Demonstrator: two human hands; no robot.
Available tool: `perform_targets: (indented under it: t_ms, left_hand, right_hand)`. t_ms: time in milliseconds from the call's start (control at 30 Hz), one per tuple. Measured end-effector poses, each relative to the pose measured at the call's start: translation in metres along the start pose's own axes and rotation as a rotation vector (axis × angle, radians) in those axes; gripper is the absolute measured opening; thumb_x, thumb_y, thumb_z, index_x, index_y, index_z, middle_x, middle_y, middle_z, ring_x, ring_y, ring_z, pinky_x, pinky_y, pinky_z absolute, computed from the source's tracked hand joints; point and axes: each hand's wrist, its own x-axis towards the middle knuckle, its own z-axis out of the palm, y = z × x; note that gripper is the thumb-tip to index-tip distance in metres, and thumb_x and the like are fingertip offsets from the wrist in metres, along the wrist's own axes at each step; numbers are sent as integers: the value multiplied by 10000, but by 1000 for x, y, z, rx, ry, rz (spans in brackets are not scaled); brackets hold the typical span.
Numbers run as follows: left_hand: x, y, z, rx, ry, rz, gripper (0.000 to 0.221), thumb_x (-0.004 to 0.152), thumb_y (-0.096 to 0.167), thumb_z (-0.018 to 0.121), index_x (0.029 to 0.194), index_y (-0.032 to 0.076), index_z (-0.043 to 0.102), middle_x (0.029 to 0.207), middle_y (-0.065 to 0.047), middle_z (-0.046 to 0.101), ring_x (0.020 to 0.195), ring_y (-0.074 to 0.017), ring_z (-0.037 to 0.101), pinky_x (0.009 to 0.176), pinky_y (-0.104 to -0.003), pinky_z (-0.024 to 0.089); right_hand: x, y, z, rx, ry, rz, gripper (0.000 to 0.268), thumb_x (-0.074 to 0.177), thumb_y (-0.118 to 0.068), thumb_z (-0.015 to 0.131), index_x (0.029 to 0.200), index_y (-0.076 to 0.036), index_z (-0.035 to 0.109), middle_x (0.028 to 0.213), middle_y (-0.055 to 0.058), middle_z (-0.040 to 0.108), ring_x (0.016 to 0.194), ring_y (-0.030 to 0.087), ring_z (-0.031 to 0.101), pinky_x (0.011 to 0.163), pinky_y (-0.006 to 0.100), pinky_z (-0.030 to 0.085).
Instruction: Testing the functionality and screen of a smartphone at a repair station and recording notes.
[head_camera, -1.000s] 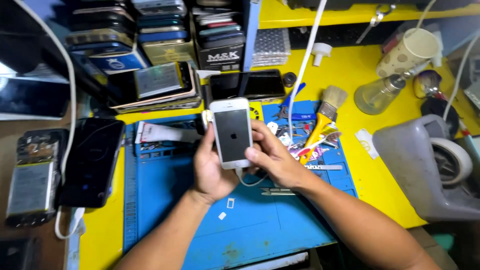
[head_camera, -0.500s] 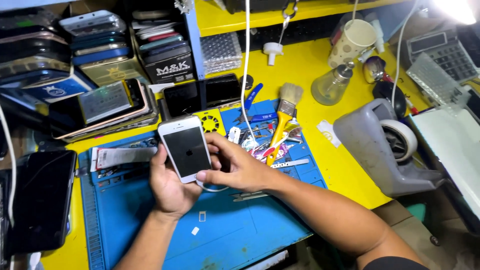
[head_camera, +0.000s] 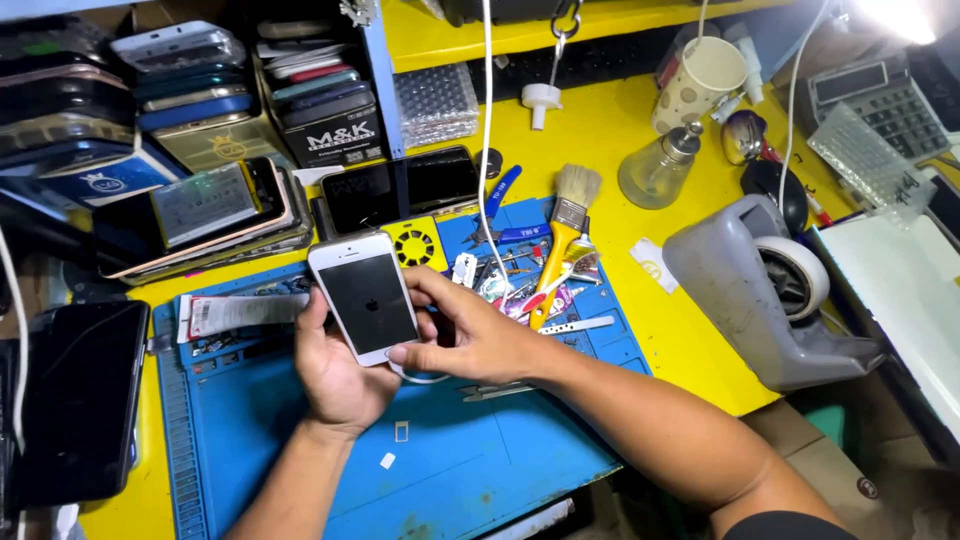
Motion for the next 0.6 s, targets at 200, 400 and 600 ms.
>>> perform_targets:
  t_ms: [200,400,600]
  left_hand:
    - [2,-4,2,21,22,24,658,913,615,497,1054,10,712,1002,-299,743,710,-400,747,438,-305,514]
    - [7,-12,-16,-4,-51,57,643,980,569,463,1080,-16,710,1016,-287,744,735,-382,758,508,-330,582]
    - [8,-11,-24,2,-119,82,672,1015,568,426,1128,-36,700,1053,-302,728,778,-400,750,614,-404,620]
  right_hand:
    - [6,-4,-9,18,-53,16,581,906,-45,724,1442,-72,499,967,20,552,831,107,479,788,290,488]
    - [4,-7,3,37,-39,88,621,859,9,712,1433,-93,499,935,-5,471,804,111,456,736,287,483]
    - [5,-10,9,21,-16,105,607,840,11,743,1396,-78,517,930,39,530,782,111,430,711,273,489]
